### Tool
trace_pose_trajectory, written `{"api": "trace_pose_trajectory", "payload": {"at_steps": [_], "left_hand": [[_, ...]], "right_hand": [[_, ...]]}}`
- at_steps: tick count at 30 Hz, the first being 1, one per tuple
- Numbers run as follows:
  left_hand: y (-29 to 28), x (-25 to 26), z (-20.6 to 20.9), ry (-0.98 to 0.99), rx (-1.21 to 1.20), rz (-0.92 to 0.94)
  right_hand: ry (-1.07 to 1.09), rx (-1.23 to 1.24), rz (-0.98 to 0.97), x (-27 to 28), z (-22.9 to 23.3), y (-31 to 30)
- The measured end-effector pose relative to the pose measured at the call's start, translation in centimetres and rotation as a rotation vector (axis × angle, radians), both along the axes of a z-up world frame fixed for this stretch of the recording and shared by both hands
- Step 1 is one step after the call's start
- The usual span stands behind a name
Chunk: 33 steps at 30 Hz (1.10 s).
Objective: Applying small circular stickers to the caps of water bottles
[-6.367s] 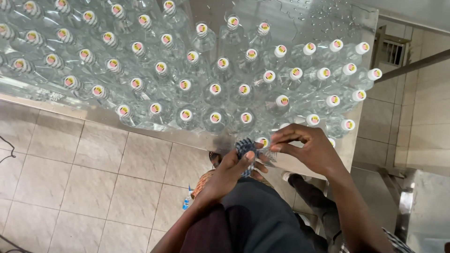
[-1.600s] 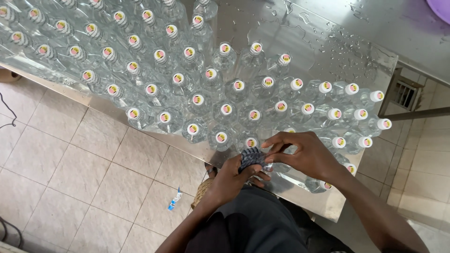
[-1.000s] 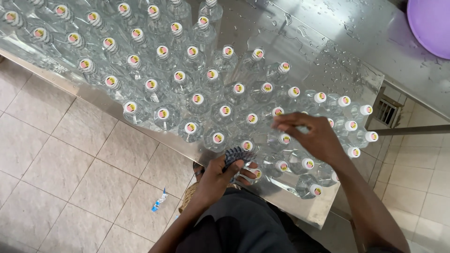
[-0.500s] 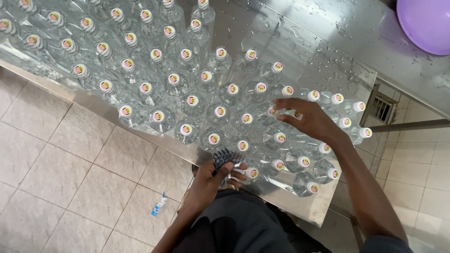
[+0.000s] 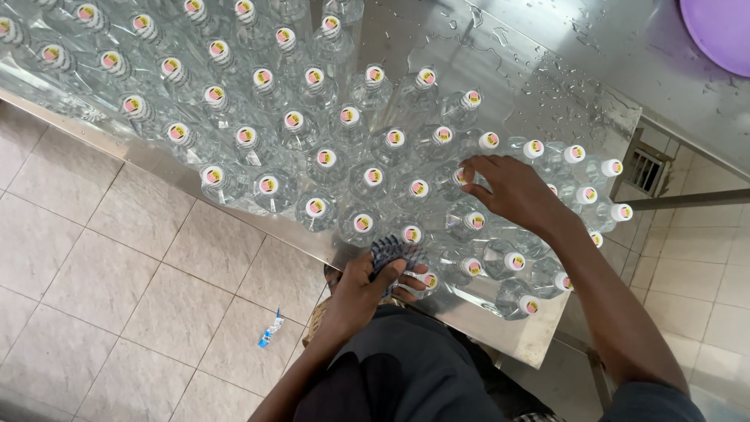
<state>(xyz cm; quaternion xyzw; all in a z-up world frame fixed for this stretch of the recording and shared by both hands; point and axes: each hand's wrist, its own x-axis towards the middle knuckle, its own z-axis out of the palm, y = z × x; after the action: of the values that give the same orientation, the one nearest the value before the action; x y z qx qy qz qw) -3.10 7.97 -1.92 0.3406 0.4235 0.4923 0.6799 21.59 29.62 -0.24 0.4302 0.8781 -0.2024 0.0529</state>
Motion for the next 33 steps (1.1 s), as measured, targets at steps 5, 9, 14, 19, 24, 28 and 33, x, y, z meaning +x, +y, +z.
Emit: {"api": "trace_pose_trajectory", "payload": {"at_steps": [5, 9, 14, 19, 24, 28, 33], "left_hand": [[0.4, 0.3, 0.2, -0.058, 0.025, -0.004], [0.6, 0.8, -0.2, -0.156, 0.025, -0.014], [1.0, 1.7, 0.2, -0.095, 0.022, -0.087], [1.2, 1.4, 1.8, 0.014, -0.118, -0.171], [0.6, 2.5, 0.2, -0.139, -0.12, -0.188], [0.8, 2.0, 1.2, -0.077, -0.137, -0.184], [0.0, 1.4, 1.2, -0.104, -0.192, -0.076]], "right_hand": [[-0.059, 0.011, -0.006, -1.8, 3.8, -1.4], [0.224, -0.075, -0.217, -2.5, 8.4, -5.3], [0.362, -0.432, -0.311, -3.2, 7.1, -9.4], [0.467, -0.631, -0.469, -2.0, 5.6, -11.0], [0.557, -0.465, -0.496, -0.8, 6.7, -10.7], [0.551, -0.375, -0.603, 0.5, 6.6, -6.9], [0.592, 0.048, -0.472, 1.1, 3.7, -0.2]]}}
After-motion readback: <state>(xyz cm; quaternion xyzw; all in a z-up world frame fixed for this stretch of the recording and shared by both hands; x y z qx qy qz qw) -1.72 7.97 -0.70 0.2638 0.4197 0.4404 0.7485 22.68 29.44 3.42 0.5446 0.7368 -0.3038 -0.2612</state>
